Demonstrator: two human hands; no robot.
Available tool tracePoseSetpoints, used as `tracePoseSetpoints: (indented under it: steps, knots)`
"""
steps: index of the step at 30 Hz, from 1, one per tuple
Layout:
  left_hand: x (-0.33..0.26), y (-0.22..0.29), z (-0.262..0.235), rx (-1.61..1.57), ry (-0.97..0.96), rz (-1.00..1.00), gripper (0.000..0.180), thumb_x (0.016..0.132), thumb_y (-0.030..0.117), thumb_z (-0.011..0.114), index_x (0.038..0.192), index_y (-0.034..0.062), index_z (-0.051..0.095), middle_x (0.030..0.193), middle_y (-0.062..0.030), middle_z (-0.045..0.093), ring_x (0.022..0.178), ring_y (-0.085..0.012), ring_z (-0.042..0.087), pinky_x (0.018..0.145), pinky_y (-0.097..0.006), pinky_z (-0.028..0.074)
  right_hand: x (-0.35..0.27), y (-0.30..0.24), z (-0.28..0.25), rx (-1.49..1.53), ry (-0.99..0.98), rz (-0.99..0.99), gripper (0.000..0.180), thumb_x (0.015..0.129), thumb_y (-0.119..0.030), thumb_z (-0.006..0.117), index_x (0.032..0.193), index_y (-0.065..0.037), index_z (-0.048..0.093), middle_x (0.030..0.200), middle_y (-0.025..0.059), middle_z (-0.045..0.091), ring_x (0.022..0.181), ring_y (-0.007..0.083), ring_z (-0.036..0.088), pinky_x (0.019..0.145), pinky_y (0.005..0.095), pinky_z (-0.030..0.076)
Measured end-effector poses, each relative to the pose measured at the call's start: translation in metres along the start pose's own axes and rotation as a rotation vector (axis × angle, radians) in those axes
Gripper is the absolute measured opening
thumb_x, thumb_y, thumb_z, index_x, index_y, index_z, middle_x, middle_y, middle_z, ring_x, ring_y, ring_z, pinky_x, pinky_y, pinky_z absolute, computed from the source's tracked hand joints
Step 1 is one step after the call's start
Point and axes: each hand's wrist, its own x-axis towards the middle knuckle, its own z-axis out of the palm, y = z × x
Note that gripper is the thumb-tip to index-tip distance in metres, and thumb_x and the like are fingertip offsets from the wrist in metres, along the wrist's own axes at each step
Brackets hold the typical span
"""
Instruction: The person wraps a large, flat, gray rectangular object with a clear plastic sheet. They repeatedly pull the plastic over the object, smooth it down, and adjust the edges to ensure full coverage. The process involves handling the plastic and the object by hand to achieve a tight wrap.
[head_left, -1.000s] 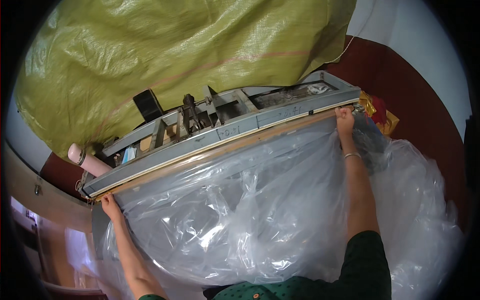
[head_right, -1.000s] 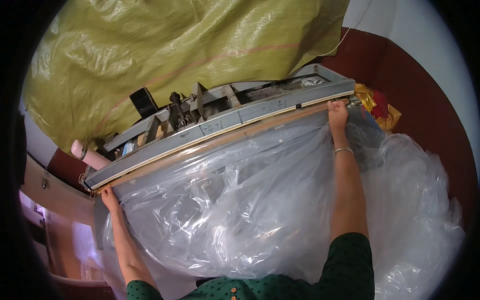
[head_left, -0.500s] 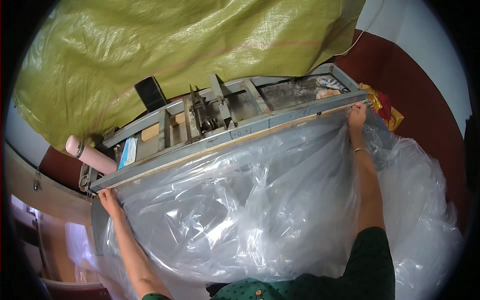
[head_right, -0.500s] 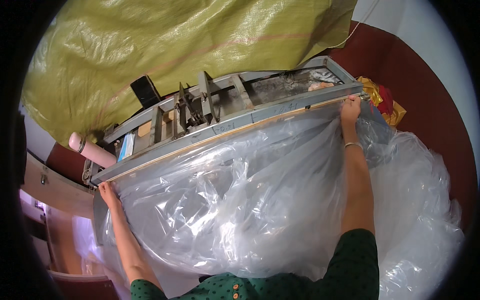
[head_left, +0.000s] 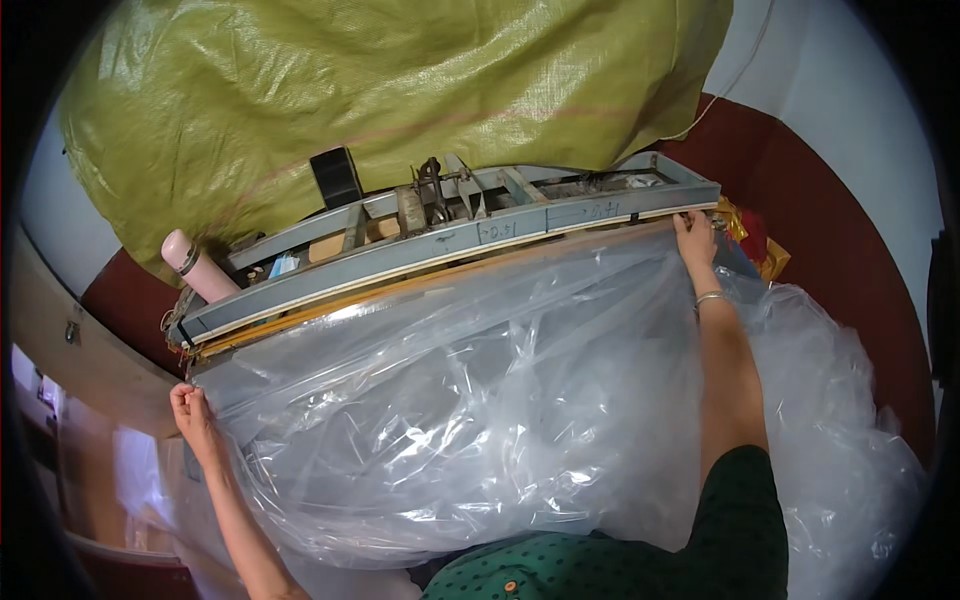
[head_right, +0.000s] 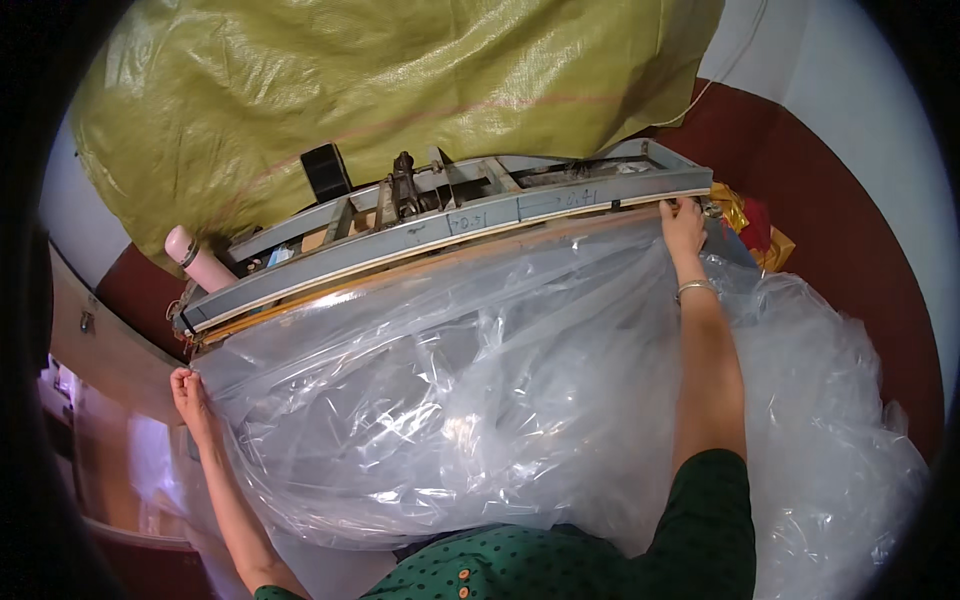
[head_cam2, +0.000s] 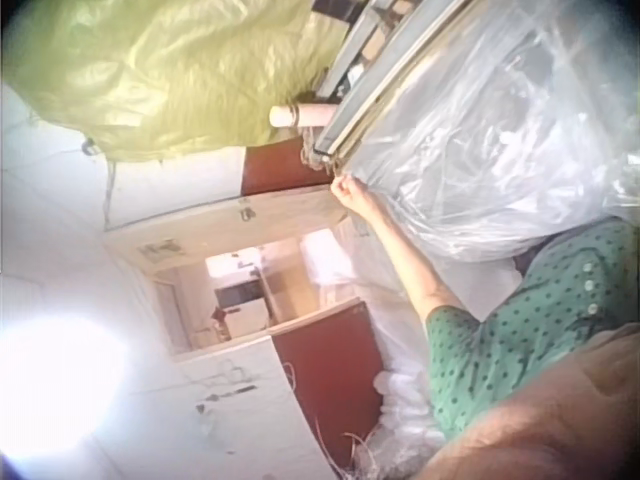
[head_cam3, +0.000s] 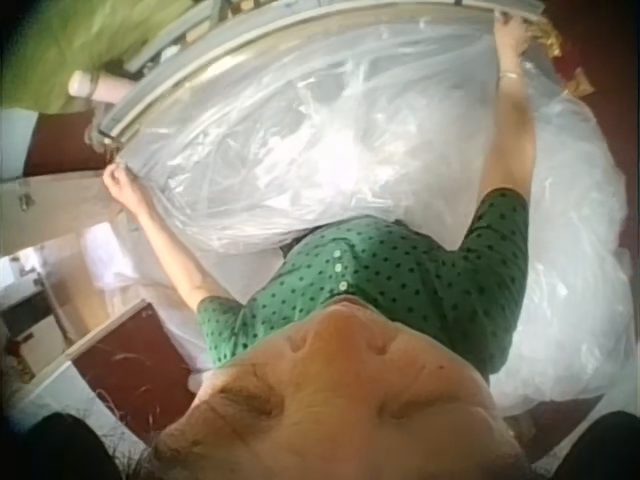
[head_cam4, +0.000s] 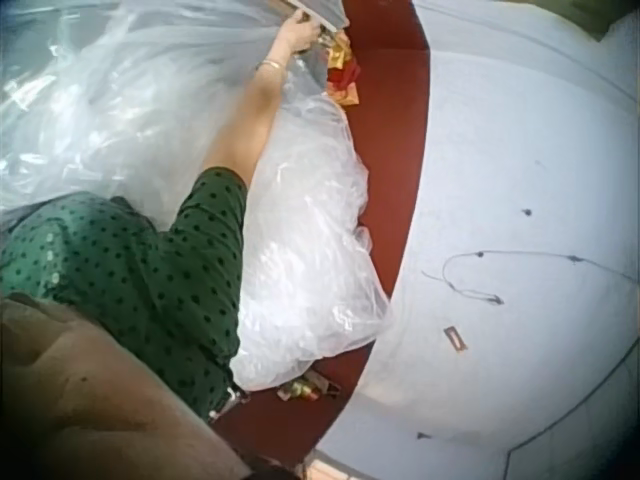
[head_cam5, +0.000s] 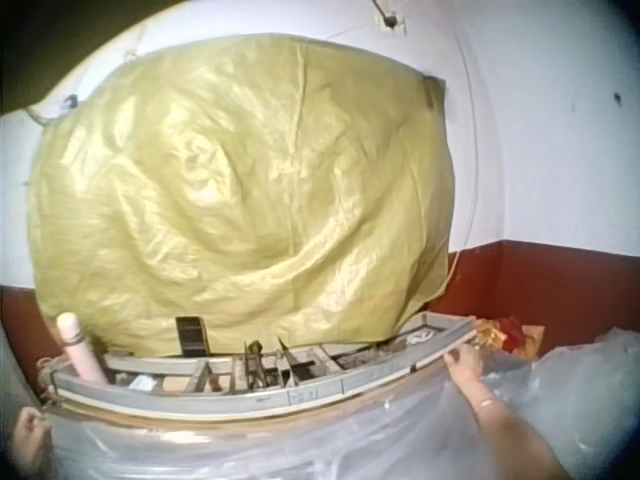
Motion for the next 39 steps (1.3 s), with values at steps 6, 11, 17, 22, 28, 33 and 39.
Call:
tracePoseSetpoints:
  steps: [6, 11, 17, 22, 28, 33, 39]
  knots:
    - [-0.009, -0.021, -0.026, -0.013, 0.000, -0.140, 0.017, 0.085, 0.011, 0.055, 0.100, 0.0095, 0.049, 0.071, 0.0066, 0.041, 0.056, -0.0011, 0.035, 0.048, -0.016, 0.028, -0.005, 0.029, -0.005, 0.291, -0.284, 0.076, 0.036, 0.079, -0.036, 0.061, 0.101, -0.008, 0.061, 0.093, 0.0132, 0.064, 0.091, 0.0285, 0.060, 0.078, 0.0375, 0.045]
    - [-0.010, -0.030, -0.024, 0.065, 0.049, -0.237, 0.018, 0.086, 0.016, 0.057, 0.101, 0.0081, 0.053, 0.070, 0.0071, 0.044, 0.057, -0.0010, 0.038, 0.050, -0.016, 0.031, 0.004, 0.036, -0.017, 0.382, -0.257, 0.026, 0.028, 0.077, -0.030, 0.063, 0.089, -0.005, 0.064, 0.085, 0.0142, 0.065, 0.081, 0.0280, 0.062, 0.071, 0.0357, 0.047]
    - [-0.013, -0.042, -0.027, 0.016, 0.033, -0.229, 0.010, 0.087, 0.019, 0.057, 0.090, 0.0088, 0.056, 0.066, 0.0065, 0.046, 0.054, -0.0014, 0.039, 0.048, -0.017, 0.031, 0.012, 0.013, -0.039, 0.310, -0.191, -0.069, 0.029, 0.077, -0.032, 0.063, 0.088, -0.005, 0.065, 0.082, 0.0144, 0.065, 0.079, 0.0289, 0.062, 0.070, 0.0362, 0.047]
    - [-0.014, -0.046, -0.031, 0.034, 0.018, -0.225, 0.009, 0.087, 0.017, 0.056, 0.084, 0.0097, 0.052, 0.065, 0.0058, 0.046, 0.052, -0.0012, 0.038, 0.045, -0.017, 0.030, 0.010, -0.019, -0.053, 0.339, -0.190, -0.086, 0.030, 0.078, -0.034, 0.062, 0.086, -0.004, 0.064, 0.081, 0.0158, 0.064, 0.078, 0.0319, 0.061, 0.069, 0.0376, 0.046]
    - [-0.004, -0.076, -0.037, 0.098, 0.072, -0.220, 0.009, 0.088, 0.015, 0.053, 0.081, 0.0095, 0.050, 0.064, 0.0034, 0.047, 0.051, -0.0031, 0.039, 0.044, -0.019, 0.031, 0.004, -0.042, -0.060, 0.279, -0.151, -0.003, 0.030, 0.079, -0.033, 0.061, 0.081, -0.003, 0.063, 0.080, 0.0171, 0.063, 0.076, 0.0333, 0.060, 0.068, 0.0384, 0.045]
    - [0.009, -0.115, -0.023, 0.176, 0.187, -0.281, 0.009, 0.088, 0.012, 0.051, 0.080, 0.0090, 0.049, 0.063, 0.0023, 0.047, 0.052, -0.0051, 0.041, 0.044, -0.021, 0.033, 0.011, 0.001, -0.014, 0.424, -0.224, 0.147, 0.028, 0.080, -0.030, 0.061, 0.081, -0.003, 0.062, 0.083, 0.0163, 0.064, 0.079, 0.0329, 0.060, 0.070, 0.0397, 0.045]
    - [0.025, -0.135, -0.021, 0.363, 0.209, -0.137, 0.011, 0.089, 0.010, 0.050, 0.077, 0.0087, 0.048, 0.063, 0.0032, 0.044, 0.053, -0.0048, 0.039, 0.046, -0.020, 0.031, -0.024, 0.008, 0.012, 0.289, -0.140, 0.154, 0.026, 0.082, -0.029, 0.059, 0.084, -0.003, 0.058, 0.082, 0.0160, 0.063, 0.082, 0.0353, 0.059, 0.072, 0.0410, 0.045]
